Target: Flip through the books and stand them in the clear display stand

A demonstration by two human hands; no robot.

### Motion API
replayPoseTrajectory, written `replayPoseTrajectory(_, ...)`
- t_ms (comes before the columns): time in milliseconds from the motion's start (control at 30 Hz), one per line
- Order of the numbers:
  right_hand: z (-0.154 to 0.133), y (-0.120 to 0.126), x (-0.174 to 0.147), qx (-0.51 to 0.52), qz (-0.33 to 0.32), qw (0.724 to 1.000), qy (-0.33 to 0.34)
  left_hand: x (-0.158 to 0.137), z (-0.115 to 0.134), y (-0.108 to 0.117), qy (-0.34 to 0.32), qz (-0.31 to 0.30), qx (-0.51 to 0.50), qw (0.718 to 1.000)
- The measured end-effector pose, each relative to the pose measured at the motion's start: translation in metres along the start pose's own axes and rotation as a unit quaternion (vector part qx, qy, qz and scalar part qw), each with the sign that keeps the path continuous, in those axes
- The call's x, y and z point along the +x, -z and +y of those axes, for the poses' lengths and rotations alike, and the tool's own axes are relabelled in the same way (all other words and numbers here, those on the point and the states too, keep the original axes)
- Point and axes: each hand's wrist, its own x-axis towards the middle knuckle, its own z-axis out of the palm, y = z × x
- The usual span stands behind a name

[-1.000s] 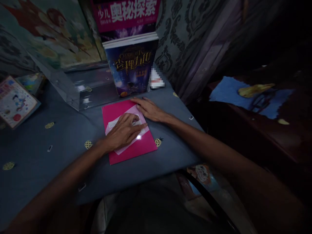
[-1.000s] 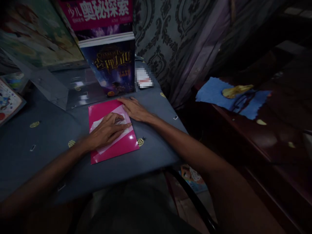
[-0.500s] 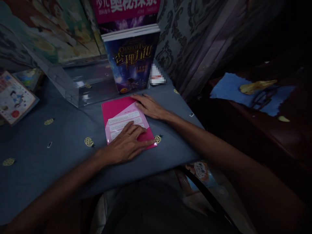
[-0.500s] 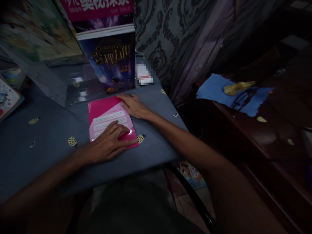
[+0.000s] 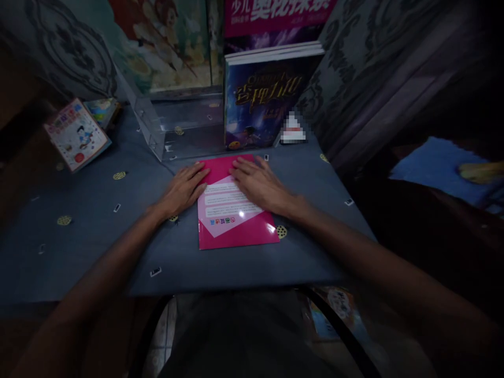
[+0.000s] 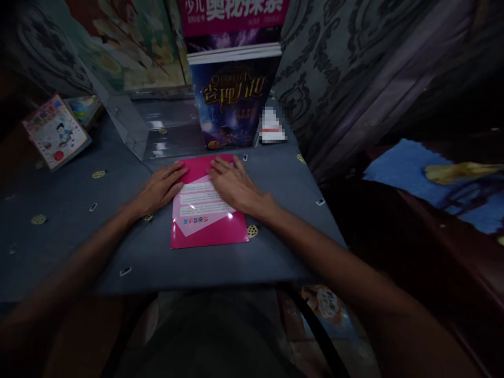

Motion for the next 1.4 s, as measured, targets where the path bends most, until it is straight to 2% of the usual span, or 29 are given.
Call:
replayPoseTrajectory(100,-0.045,-0.01,-0.003,0.001,-0.014,0.998,0.057,-0.001,0.001,-0.003,-0.003,0.008,0.0,1.0)
replayPoseTrajectory(233,-0.094,-0.012,-0.022,0.057,-0.038,0.991,0.116,-0.001,0.0,-0.005,-0.01,0.008,-0.003,1.0)
replayPoseTrajectory(333,-0.112,-0.005,-0.046,0.095,-0.04,0.984,0.143,-0.001,-0.002,-0.004,-0.011,0.002,-0.002,1.0)
replayPoseTrajectory(467,-0.122,0.001,-0.073,0.114,-0.044,0.979,0.161,-0.001,-0.001,-0.003,-0.011,0.001,0.005,1.0)
replayPoseTrajectory(633,-0.123,-0.001,-0.097,0.123,-0.053,0.98,0.144,-0.001,0.0,-0.003,-0.01,-0.001,0.0,1.0)
replayPoseTrajectory(767,-0.112,-0.001,-0.125,0.122,0.001,0.989,0.086,-0.001,0.0,-0.003,-0.005,-0.009,0.0,1.0)
replayPoseTrajectory(900,-0.097,0.008,-0.155,0.095,0.058,0.993,0.031,0.0,0.002,0.0,-0.001,-0.02,0.001,1.0)
replayPoseTrajectory(1000,-0.089,0.016,-0.168,0.054,0.065,0.996,0.017,0.0,0.004,0.002,0.002,-0.021,0.004,1.0)
replayPoseTrajectory(1200,-0.078,0.026,-0.167,0.04,0.078,0.996,0.02,-0.005,0.013,0.0,0.017,0.0,0.013,1.0)
replayPoseTrajectory(1400,-0.053,0.025,-0.141,0.061,0.067,0.996,0.013,-0.021,0.028,-0.002,-0.019,0.007,-0.002,1.0)
